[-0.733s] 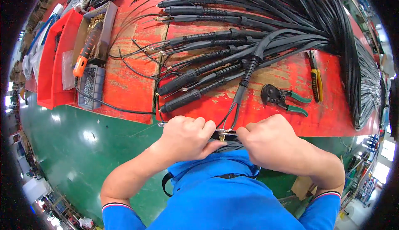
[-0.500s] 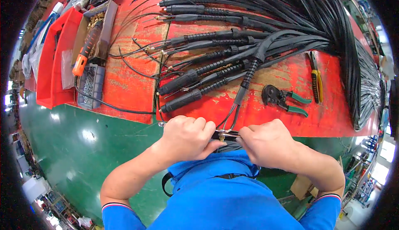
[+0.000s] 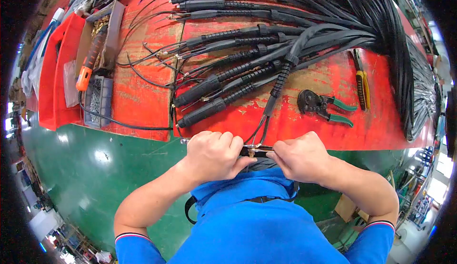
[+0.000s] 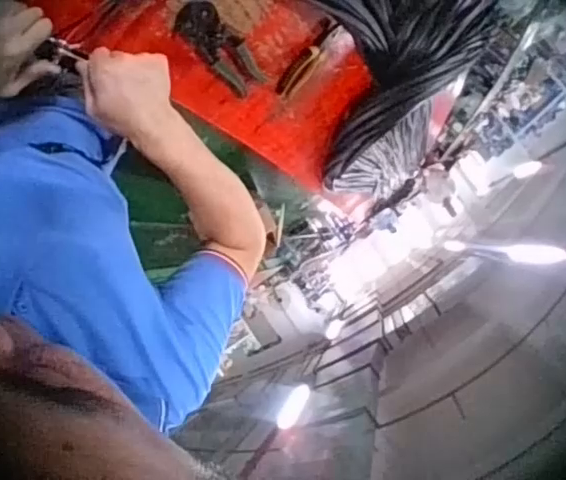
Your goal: The person assembles plastic clips, screws, and connectors onto a large wiring harness by hand, securing them with an electric screwdriver and pliers.
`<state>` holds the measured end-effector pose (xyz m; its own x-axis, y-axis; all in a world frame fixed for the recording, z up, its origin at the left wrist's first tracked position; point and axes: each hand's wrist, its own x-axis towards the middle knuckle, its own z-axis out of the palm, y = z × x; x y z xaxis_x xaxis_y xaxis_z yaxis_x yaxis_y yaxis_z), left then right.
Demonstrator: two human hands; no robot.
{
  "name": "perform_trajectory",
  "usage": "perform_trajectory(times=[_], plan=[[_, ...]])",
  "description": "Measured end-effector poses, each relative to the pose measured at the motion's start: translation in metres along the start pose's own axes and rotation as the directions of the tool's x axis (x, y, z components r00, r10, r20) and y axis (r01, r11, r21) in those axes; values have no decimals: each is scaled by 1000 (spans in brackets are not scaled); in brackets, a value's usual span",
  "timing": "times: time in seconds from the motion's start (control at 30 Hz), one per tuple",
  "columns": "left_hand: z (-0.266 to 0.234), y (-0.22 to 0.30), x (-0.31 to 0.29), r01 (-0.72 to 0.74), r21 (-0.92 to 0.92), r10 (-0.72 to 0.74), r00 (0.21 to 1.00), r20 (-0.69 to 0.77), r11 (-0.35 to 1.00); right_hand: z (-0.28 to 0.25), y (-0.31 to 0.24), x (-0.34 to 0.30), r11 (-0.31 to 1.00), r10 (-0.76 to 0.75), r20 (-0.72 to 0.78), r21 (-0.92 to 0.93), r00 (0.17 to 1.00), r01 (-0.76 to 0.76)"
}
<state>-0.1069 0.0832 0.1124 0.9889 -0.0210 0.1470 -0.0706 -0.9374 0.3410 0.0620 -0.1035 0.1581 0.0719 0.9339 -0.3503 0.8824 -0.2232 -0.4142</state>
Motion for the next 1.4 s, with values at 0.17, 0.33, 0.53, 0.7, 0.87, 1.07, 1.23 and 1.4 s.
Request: perform_trajectory(times=[0.17, 0.33, 0.53, 0.7, 0.87, 1.07, 1.23, 1.4], plan=[[6, -1, 0, -9, -25, 8, 1000, -23, 1000, 6, 4, -2, 1000, -8, -21, 15, 1000, 9], [6, -3, 2, -21, -47, 19, 999, -33, 999, 4, 3, 0, 1000, 7, -4, 11, 1000, -7], [7, -3, 1, -22, -57, 21, 1000, -21, 998, 5, 3, -1, 1000, 2, -28, 6, 1000, -2], [6, -2, 2, -22, -59, 20, 1000, -23, 998, 9, 5, -3, 1000, -1, -53, 14, 999, 2], [7, -4, 3, -32, -73, 30, 999, -36, 997, 12, 9, -6, 999, -16, -89, 50, 996, 20], [18, -5, 3, -43, -143, 22, 989, -145, 989, 14, 12, -8, 996, -18, -121, 82, 992, 28], [10, -8, 2, -64, -98, 56, 996, -74, 993, 21, 13, -7, 999, -25, -138, 35, 990, 30], [-7, -4, 3, -7, 4, 5, 966, 259, 1000, 14, 13, -11, 992, -12, 12, -129, 1000, 14]])
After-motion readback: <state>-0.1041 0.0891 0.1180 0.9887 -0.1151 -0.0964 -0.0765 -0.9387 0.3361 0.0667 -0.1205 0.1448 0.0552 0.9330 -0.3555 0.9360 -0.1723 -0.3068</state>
